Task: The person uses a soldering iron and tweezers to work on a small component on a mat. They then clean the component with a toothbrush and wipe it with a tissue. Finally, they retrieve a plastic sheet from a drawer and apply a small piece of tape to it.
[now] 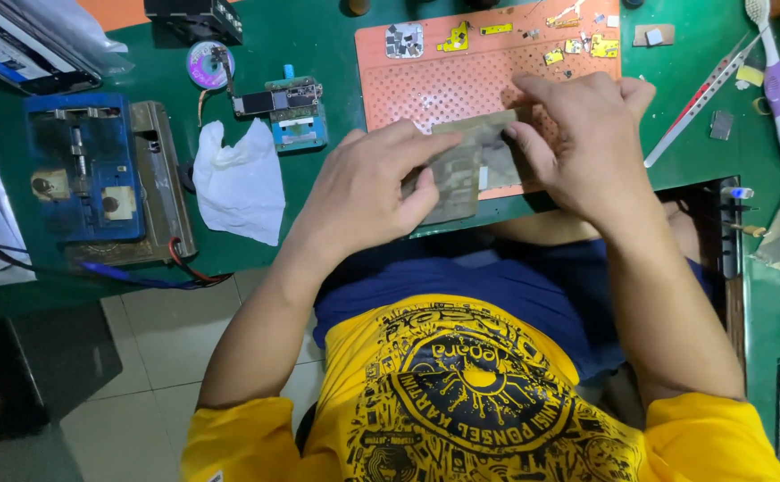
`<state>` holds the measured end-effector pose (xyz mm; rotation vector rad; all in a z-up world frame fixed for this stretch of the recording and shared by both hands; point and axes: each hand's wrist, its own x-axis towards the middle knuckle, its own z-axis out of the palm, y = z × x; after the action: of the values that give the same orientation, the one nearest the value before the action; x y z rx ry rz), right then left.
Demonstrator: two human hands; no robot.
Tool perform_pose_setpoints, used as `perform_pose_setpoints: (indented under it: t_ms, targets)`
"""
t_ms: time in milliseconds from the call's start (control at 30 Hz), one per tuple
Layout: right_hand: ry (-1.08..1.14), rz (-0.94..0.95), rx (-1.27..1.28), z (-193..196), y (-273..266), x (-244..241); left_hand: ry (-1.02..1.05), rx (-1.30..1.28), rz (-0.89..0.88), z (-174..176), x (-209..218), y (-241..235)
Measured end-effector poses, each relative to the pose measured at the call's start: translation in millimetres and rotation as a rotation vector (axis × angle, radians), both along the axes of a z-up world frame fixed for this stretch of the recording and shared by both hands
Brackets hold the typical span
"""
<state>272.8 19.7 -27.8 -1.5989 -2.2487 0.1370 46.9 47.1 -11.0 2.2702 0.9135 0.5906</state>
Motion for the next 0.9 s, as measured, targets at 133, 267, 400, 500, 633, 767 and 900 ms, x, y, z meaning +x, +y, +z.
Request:
perform_pose_setpoints:
  t_ms: [133, 267, 400, 500, 633, 767, 900]
  targets:
    - [0.101, 0.031, 0.245, 1.1, -16.2, -6.6, 0.038, 0.102, 0.084, -19.9, 16.4, 5.2]
    - [0.165, 0.076, 0.267, -14.6, -26.4, -4.8, 0.118, 0.349, 0.178, -19.3, 21.0, -0.6]
    - [0.147, 0.162, 0.282, -25.3, -24.7, -0.5, 0.202, 0.393, 0.176, -11.4, 19.6, -13.3]
    - [0.106, 0.19, 0.274, -29.8, -19.7, 1.5, 0.138, 0.37, 0.055, -22.7, 16.1, -20.6]
    - [0.075, 0.183, 0.248, -35.8, -19.3, -0.8, 0.228, 0.428, 0.005, -43.1, 16.5, -23.2]
    - [0.061, 0.217, 0.223, -39.6, -21.3, 0.7, 0.166, 0.423, 0.023, -45.9, 17.7, -19.3]
    - [0.044, 0.182, 0.187, -36.8, -19.1, -2.9, 0.158, 0.431, 0.024, -44.7, 15.6, -17.1]
